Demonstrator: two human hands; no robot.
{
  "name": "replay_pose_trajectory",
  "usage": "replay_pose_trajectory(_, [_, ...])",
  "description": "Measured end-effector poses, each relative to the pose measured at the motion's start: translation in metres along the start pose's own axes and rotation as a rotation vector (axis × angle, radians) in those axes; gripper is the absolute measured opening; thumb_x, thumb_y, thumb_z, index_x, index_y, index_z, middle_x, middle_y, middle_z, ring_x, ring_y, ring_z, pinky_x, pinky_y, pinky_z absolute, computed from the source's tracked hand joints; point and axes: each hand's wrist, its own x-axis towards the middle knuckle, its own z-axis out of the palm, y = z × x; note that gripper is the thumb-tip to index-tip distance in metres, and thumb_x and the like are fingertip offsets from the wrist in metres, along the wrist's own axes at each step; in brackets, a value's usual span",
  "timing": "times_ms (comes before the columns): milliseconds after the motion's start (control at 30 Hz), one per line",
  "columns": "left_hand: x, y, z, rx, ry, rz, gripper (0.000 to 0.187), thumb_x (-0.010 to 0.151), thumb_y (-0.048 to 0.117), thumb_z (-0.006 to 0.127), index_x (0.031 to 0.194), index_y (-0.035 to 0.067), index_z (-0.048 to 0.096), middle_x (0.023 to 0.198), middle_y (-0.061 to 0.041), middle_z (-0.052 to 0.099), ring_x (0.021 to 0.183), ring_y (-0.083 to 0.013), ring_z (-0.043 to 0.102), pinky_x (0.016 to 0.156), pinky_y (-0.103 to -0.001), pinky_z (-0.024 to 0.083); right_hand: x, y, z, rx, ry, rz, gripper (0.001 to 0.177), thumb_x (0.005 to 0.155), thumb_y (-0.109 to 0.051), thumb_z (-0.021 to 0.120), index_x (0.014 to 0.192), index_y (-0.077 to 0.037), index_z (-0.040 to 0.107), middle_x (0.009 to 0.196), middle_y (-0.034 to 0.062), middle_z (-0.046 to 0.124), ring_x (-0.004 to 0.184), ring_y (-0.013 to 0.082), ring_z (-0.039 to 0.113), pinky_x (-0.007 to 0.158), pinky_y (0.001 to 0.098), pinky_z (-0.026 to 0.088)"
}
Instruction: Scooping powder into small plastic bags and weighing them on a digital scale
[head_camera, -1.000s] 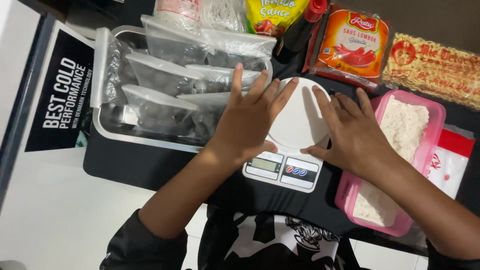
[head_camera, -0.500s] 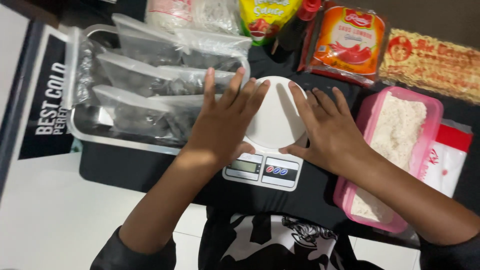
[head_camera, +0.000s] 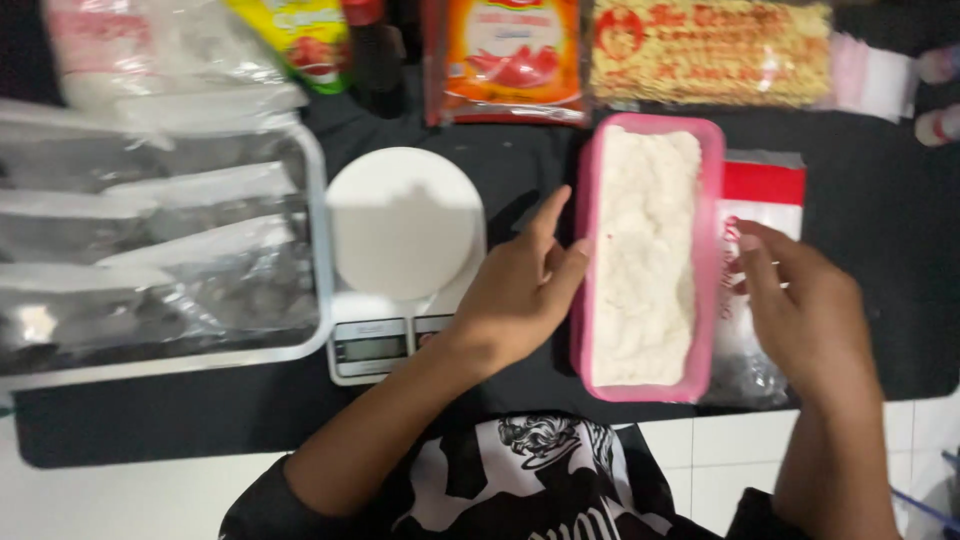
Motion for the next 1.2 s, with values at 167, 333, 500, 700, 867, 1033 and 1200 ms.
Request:
replay_pose_trajectory(167, [0.014,-0.013,0.030,-0.139,0.101,0.077,0.057,0.100,0.035,0.047,0.151,0.008,0.045,0.070,-0.002,0.065,0.059,-0.0180,0.073,0.068,-0.031,0.053,-0.003,0.028,0.021,0.552,-0.115,0.106,0.032,0.108,-0.015,0.053,0.131,-0.003,0.071,0.083,0.0091,0.065,0.074,0.0171,0.059,0.069,0.0323,0.054])
replay_pose_trajectory(333, [0.011,-0.011,0.035,0.030,0.114,0.137,0.059,0.103,0.032,0.043,0.155,0.005,0.039,0.082,-0.012,0.071,0.074,-0.0266,0.071,0.067,-0.039,0.053,-0.013,0.009,0.021,0.546,-0.047,0.034,0.028,0.104,-0.011,0.057,0.125,-0.006,0.075,0.088,0.0090,0.070,0.078,0.0157,0.063,0.074,0.0331,0.056])
replay_pose_trajectory(500, [-0.019,0.006,0.021,0.147,0.175,0.196,0.059,0.102,0.018,0.051,0.156,0.000,0.038,0.094,-0.036,0.069,0.091,-0.0505,0.070,0.067,-0.058,0.057,-0.022,-0.009,0.030,0.570,0.067,-0.073,0.024,0.101,-0.002,0.060,0.117,-0.003,0.078,0.076,0.0136,0.067,0.068,0.0191,0.064,0.073,0.0374,0.057])
replay_pose_trajectory(700, [-0.046,-0.002,-0.002,0.084,0.221,0.008,0.058,0.099,0.027,0.053,0.153,0.008,0.045,0.093,-0.022,0.075,0.086,-0.0387,0.074,0.074,-0.050,0.058,-0.030,-0.031,0.048,0.615,0.018,-0.185,0.025,0.096,-0.002,0.063,0.116,-0.002,0.079,0.077,0.0157,0.070,0.074,0.0213,0.066,0.074,0.0387,0.056])
replay_pose_trajectory(867, [-0.050,-0.034,-0.005,0.057,0.316,-0.124,0.054,0.098,0.023,0.057,0.150,0.009,0.051,0.081,-0.014,0.074,0.073,-0.0252,0.071,0.069,-0.042,0.059,-0.030,-0.038,0.061,0.573,-0.034,-0.234,0.026,0.097,-0.009,0.063,0.118,-0.007,0.079,0.079,0.0141,0.070,0.077,0.0252,0.070,0.072,0.0401,0.055])
replay_pose_trajectory(1033, [-0.039,0.004,-0.018,0.633,0.446,0.104,0.058,0.098,0.038,0.062,0.148,0.009,0.052,0.096,-0.017,0.064,0.088,-0.0379,0.065,0.073,-0.053,0.051,-0.025,-0.014,0.032,0.452,0.005,-0.332,0.029,0.100,-0.010,0.059,0.126,-0.007,0.071,0.103,0.0138,0.069,0.098,0.0284,0.068,0.088,0.0392,0.051])
replay_pose_trajectory(1200, [0.014,0.038,0.013,0.922,0.402,0.623,0.056,0.092,0.036,0.068,0.139,0.008,0.057,0.109,-0.015,0.059,0.096,-0.0395,0.055,0.078,-0.053,0.040,-0.009,0.065,0.021,-0.113,0.298,-0.532,0.047,0.099,-0.011,0.059,0.145,0.001,0.059,0.141,0.0241,0.057,0.131,0.0447,0.053,0.111,0.0549,0.040])
